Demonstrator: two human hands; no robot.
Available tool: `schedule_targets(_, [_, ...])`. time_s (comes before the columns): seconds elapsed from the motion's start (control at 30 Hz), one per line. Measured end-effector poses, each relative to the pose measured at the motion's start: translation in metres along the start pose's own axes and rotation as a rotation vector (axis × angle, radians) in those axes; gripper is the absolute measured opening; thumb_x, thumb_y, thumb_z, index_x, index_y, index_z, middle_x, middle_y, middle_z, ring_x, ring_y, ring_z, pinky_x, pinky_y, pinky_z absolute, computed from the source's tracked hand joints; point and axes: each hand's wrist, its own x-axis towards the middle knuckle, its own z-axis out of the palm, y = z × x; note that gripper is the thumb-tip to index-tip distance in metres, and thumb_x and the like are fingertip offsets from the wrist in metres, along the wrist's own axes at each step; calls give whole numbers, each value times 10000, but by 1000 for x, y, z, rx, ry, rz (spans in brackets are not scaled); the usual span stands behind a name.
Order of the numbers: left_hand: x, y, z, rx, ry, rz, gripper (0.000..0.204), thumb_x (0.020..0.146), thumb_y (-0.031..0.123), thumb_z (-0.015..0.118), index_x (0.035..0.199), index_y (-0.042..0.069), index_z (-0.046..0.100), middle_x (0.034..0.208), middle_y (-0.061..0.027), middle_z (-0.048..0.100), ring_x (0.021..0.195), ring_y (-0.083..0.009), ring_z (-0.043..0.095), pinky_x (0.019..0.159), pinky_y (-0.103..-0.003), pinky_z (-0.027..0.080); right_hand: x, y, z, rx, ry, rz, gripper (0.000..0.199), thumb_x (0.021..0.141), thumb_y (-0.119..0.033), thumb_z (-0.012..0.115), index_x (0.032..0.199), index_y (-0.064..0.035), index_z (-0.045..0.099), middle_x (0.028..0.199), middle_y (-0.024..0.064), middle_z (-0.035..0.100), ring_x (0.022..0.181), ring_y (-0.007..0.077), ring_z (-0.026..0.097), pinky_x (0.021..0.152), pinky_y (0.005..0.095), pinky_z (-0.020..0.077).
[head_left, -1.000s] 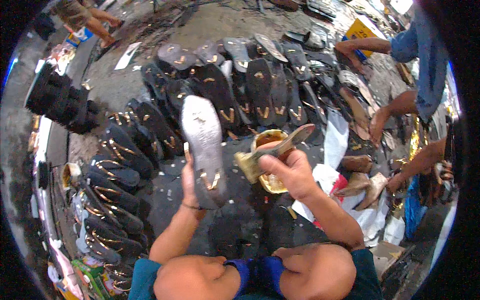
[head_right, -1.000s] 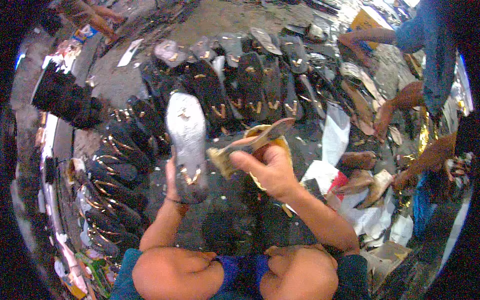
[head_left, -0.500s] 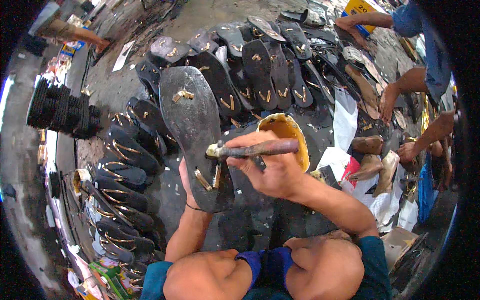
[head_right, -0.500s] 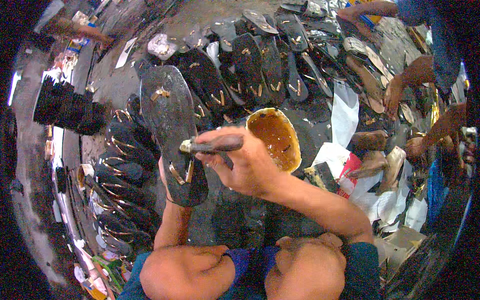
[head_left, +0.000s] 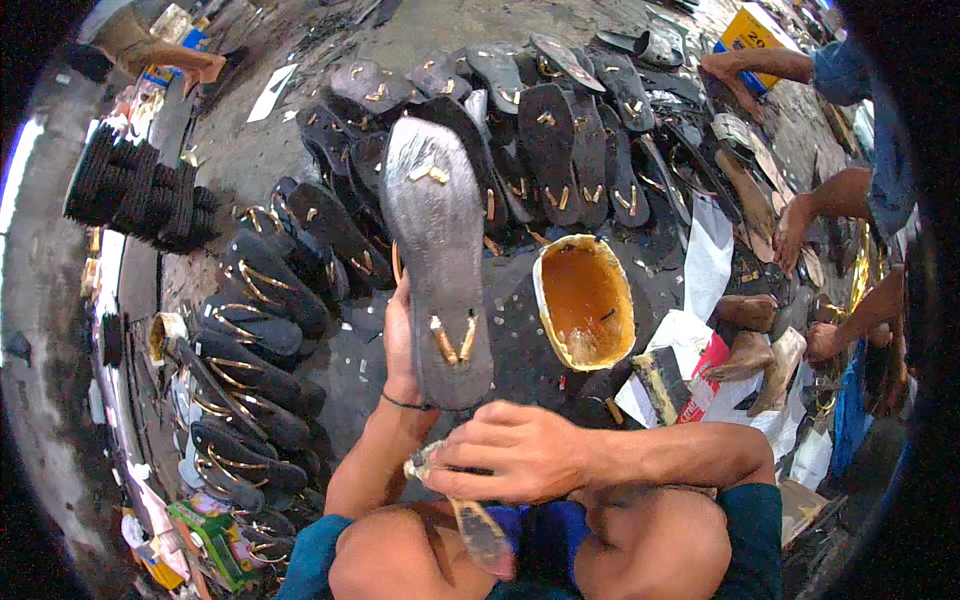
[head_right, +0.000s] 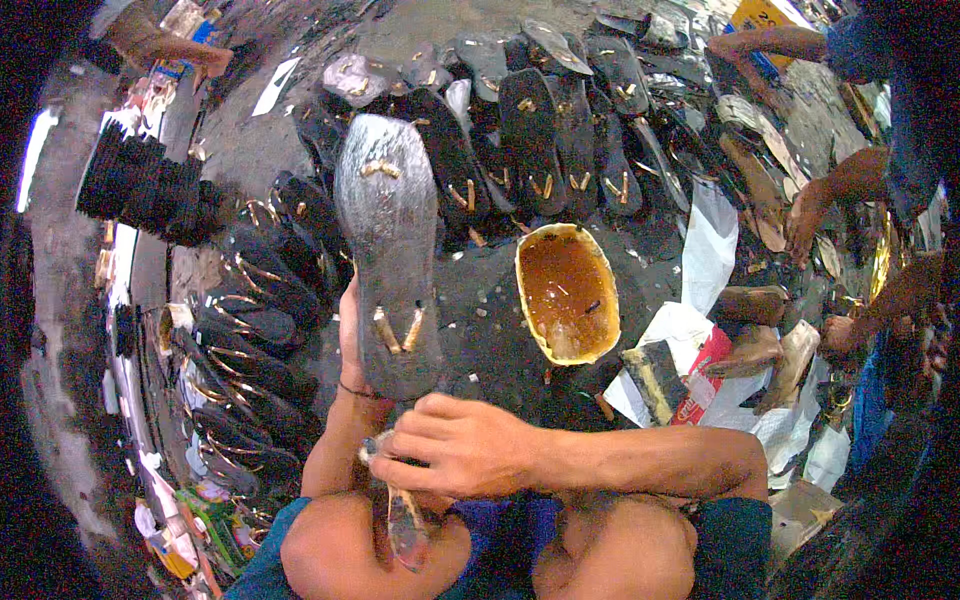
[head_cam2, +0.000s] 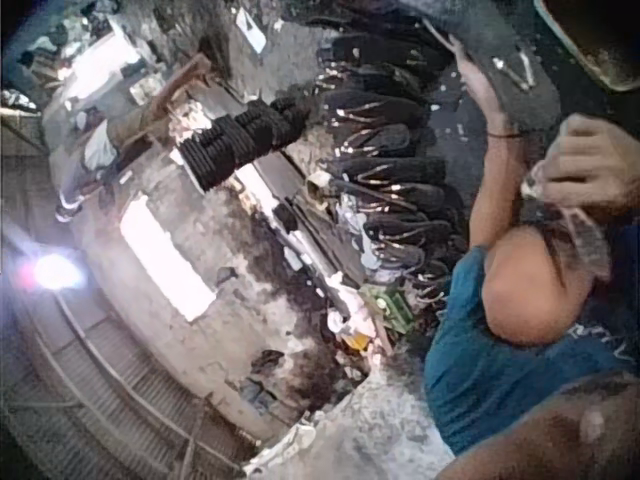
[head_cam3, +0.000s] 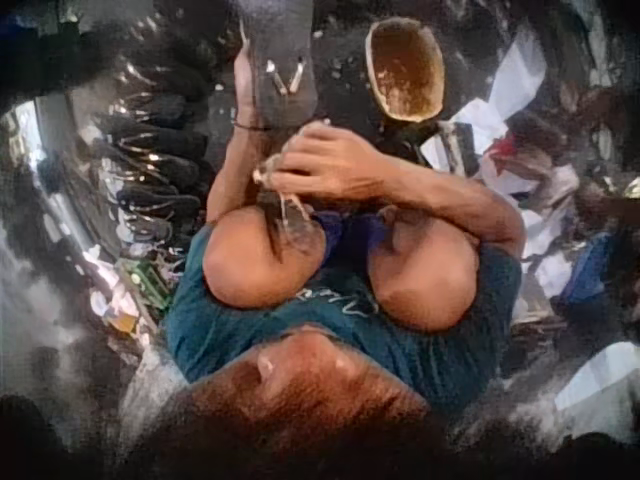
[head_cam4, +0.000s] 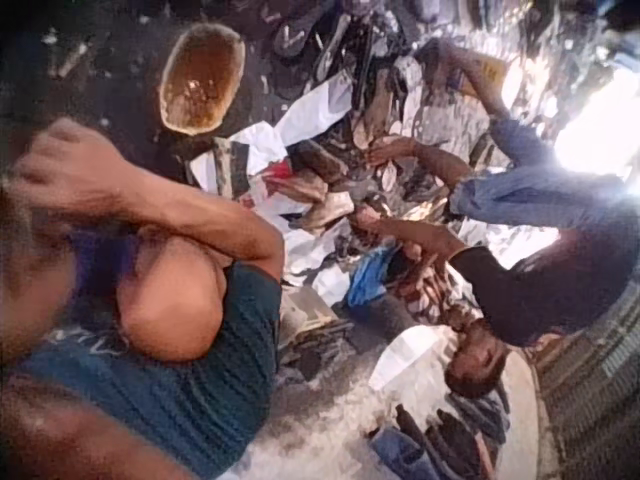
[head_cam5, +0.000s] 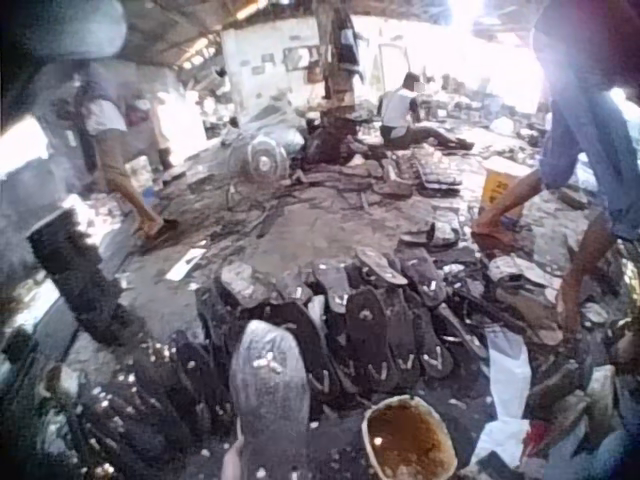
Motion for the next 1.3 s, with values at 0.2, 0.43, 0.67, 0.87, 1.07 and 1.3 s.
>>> schedule_targets(0.2, [-11, 36, 19, 492, 435, 394, 462, 1014, 312, 362, 1248, -4, 605, 1106, -146, 712, 927, -288, 714, 835, -433, 587, -1, 22, -19, 115, -74, 273, 513, 739, -158, 757, 1242, -185, 665, 1009, 18, 687, 905, 238, 655, 813, 379, 462])
schedule_targets(0.43, [95, 86, 51, 415, 151, 192, 395, 1067, 262, 386, 1269, 0, 601, 1228, -127, 687, 1118, -252, 659, 1024, -398, 494, -43, 32, -24, 54, 294, 870, 186, 831, -173, 778, 1009, -124, 751, 1007, 50, 737, 900, 250, 670, 875, 363, 466])
schedule_targets(0.67, [267, 114, 103, 106, 42, 298, 327, 1023, 210, 389, 1156, 46, 639, 1138, -120, 702, 1110, -248, 642, 1020, -419, 479, -80, 28, -46, -284, 275, 959, 211, 842, -157, 785, 1011, -45, 727, 945, 122, 728, 897, 268, 689, 820, 362, 518])
schedule_targets(0.87, [223, 91, 43, -52, 190, 444, 212, 1019, 292, 508, 1073, 103, 587, 1107, -106, 667, 1037, -251, 639, 918, -393, 524, -77, 44, -36, -113, 458, 1286, 203, 935, -198, 699, 1058, -40, 730, 916, 123, 732, 792, 240, 679, 734, 351, 525])
schedule_targets(1.07, [6, 31, -48, 555, 407, 722, 212, 1012, 156, 584, 1193, 45, 592, 1130, -68, 658, 957, -153, 631, 905, -321, 525, -106, 65, -39, -311, 400, 1300, 222, 885, -145, 727, 1059, -10, 699, 988, 134, 702, 984, 303, 655, 870, 410, 493])
schedule_targets(1.3, [-20, 185, -165, 1141, 987, 1193, 474, 905, 121, 683, 1303, -58, 498, 1156, -119, 624, 1044, -193, 602, 918, -318, 482, -99, 68, -34, -568, 285, 1116, 203, 888, -181, 702, 995, -11, 676, 963, 176, 630, 909, 363, 594, 828, 460, 474])
